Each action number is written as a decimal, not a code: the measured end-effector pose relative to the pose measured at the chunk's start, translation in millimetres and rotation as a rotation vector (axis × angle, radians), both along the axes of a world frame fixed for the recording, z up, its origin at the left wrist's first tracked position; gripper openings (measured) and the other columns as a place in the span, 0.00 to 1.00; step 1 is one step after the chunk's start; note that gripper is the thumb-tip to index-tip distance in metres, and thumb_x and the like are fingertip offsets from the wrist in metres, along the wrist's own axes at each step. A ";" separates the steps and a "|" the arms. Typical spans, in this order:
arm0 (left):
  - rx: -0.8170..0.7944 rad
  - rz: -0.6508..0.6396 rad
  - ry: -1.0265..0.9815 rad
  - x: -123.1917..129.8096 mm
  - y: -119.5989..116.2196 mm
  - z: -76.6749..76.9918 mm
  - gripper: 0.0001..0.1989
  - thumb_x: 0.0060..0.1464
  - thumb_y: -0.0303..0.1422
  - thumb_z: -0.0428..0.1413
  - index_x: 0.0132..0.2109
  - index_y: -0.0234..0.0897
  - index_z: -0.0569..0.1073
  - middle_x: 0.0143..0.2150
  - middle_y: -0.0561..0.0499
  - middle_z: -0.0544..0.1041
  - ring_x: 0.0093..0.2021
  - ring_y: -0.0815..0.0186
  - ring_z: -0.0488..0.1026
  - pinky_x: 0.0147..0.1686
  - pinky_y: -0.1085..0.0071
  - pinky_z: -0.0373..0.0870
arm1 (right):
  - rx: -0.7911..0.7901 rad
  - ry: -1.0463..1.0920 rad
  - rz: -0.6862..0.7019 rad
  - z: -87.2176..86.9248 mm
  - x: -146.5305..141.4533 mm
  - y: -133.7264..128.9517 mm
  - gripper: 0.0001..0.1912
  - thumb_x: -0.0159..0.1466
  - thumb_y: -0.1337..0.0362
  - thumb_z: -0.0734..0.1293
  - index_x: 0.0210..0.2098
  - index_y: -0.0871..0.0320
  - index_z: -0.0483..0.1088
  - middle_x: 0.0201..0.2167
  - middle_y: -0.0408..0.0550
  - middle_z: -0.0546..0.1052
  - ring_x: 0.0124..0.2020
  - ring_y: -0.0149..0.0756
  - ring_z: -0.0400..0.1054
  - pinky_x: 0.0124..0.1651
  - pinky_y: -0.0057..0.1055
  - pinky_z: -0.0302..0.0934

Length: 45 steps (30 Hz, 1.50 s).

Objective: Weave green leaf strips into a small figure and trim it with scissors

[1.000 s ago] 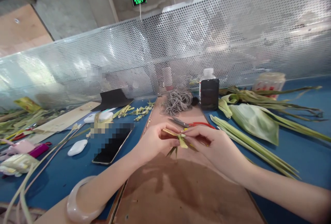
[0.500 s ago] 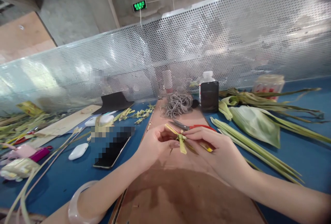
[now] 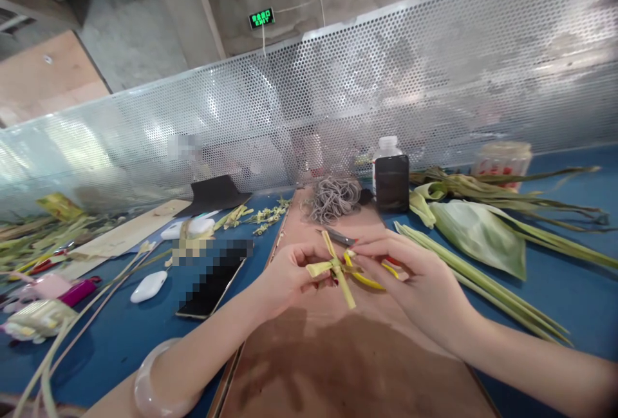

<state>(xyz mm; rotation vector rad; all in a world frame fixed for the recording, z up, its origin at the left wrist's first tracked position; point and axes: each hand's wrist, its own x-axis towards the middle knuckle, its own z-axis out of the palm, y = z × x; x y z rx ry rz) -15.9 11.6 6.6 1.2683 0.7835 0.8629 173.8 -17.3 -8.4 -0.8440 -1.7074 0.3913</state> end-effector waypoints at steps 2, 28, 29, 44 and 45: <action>0.010 -0.018 0.002 0.6 -0.8 1.3 0.14 0.35 0.34 0.67 0.29 0.31 0.74 0.27 0.50 0.75 0.27 0.71 0.71 0.30 0.75 0.64 | 0.039 -0.027 0.026 -2.3 0.1 0.5 0.05 0.61 0.66 0.64 0.34 0.54 0.72 0.36 0.47 0.75 0.41 0.35 0.69 0.44 0.33 0.64; 0.216 -0.007 0.203 -1.3 -6.9 4.8 0.13 0.50 0.35 0.58 0.42 0.33 0.70 0.33 0.50 0.74 0.28 0.73 0.68 0.28 0.75 0.61 | -0.103 -0.032 0.176 -3.6 -2.9 2.2 0.06 0.61 0.69 0.62 0.31 0.56 0.71 0.32 0.46 0.74 0.35 0.32 0.68 0.39 0.28 0.63; 0.221 -0.013 0.206 -1.3 -7.3 5.0 0.13 0.50 0.34 0.58 0.42 0.33 0.70 0.34 0.50 0.74 0.29 0.72 0.68 0.29 0.75 0.62 | -0.106 -0.029 0.174 -3.6 -3.0 2.6 0.06 0.61 0.69 0.62 0.31 0.56 0.71 0.32 0.46 0.74 0.35 0.32 0.68 0.39 0.28 0.63; 0.338 -0.087 0.188 0.2 -15.9 -0.4 0.21 0.45 0.26 0.62 0.46 0.37 0.64 0.47 0.47 0.71 0.45 0.65 0.70 0.43 0.69 0.66 | -0.077 -0.009 0.199 -6.2 -6.5 1.2 0.06 0.61 0.69 0.63 0.31 0.56 0.71 0.33 0.46 0.75 0.36 0.32 0.69 0.40 0.28 0.64; 0.349 -0.074 0.196 0.3 -16.7 0.0 0.22 0.45 0.26 0.62 0.46 0.37 0.63 0.47 0.46 0.71 0.45 0.65 0.70 0.43 0.69 0.66 | -0.070 -0.016 0.202 -6.6 -6.7 1.8 0.06 0.61 0.69 0.63 0.31 0.56 0.71 0.33 0.46 0.74 0.36 0.32 0.69 0.40 0.28 0.63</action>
